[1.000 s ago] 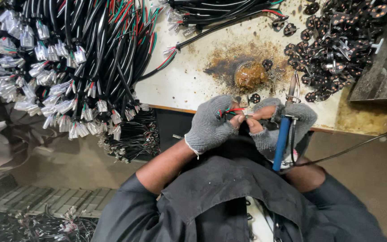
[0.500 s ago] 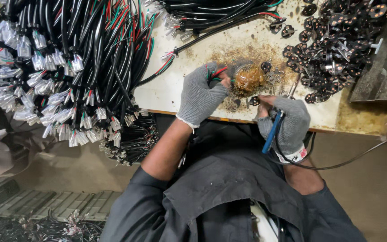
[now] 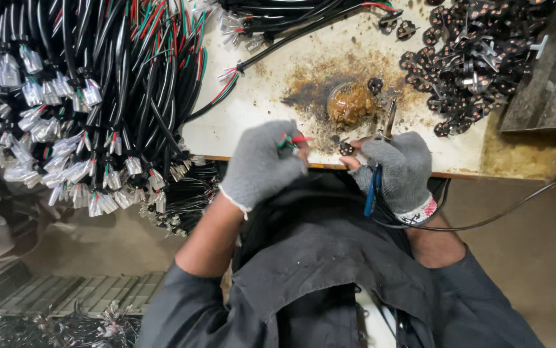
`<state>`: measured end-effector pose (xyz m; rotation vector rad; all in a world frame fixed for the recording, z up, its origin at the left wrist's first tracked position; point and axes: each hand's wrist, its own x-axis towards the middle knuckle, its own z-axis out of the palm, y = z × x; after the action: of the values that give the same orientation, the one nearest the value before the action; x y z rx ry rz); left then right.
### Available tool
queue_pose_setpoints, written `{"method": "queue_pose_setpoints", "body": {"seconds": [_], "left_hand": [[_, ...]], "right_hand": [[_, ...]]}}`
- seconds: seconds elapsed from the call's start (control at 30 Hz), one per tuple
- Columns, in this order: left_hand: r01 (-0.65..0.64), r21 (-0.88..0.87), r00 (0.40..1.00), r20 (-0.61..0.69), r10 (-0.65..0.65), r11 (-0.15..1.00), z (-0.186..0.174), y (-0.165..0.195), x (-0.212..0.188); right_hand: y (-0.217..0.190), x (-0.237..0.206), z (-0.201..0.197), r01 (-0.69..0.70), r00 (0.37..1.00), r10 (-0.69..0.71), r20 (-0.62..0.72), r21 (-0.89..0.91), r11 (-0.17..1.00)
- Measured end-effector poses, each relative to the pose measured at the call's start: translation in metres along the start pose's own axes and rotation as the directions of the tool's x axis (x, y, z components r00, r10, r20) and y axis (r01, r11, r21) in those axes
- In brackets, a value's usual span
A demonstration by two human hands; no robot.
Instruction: The person solders wire ends to electrical connectors at a workbench. They hold a wire in one hand and a soldering iron in the other, dip the wire tip into flux, apply the hot iron to tin and join the wires, then set the finished connector aside and pick up the next one.
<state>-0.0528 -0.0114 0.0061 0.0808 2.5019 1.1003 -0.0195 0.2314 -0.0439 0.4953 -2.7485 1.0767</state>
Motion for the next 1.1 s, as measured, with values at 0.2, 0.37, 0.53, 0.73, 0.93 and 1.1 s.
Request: {"method": "queue_pose_setpoints", "body": {"seconds": [0.2, 0.37, 0.53, 0.73, 0.93, 1.1], "left_hand": [[-0.232, 0.029, 0.966, -0.110, 0.234, 0.972, 0.046, -0.001, 0.001], [-0.201, 0.147, 0.973, -0.079, 0.215, 0.968, 0.063, -0.005, 0.003], [-0.208, 0.187, 0.973, -0.057, 0.222, 0.960, 0.063, -0.002, 0.004], [-0.234, 0.225, 0.969, -0.032, 0.247, 0.946, 0.062, -0.001, 0.004], [-0.227, 0.242, 0.968, -0.049, 0.246, 0.943, 0.064, 0.000, 0.003], [-0.205, 0.247, 0.973, -0.053, 0.224, 0.947, 0.065, 0.001, 0.004]], "right_hand": [[0.006, -0.026, 0.000, -0.290, 0.942, 0.334, 0.026, 0.565, 0.773], [0.017, -0.053, -0.003, -0.104, 0.986, 0.133, -0.103, 0.252, 0.962], [0.032, -0.056, 0.003, 0.120, 0.983, -0.099, -0.152, 0.133, 0.984], [0.037, -0.052, 0.005, 0.202, 0.972, -0.167, -0.167, 0.222, 0.954], [0.033, -0.048, 0.001, 0.202, 0.977, -0.182, -0.110, 0.212, 0.956], [0.029, -0.047, -0.002, 0.183, 0.983, -0.175, -0.061, 0.146, 0.972]]}}
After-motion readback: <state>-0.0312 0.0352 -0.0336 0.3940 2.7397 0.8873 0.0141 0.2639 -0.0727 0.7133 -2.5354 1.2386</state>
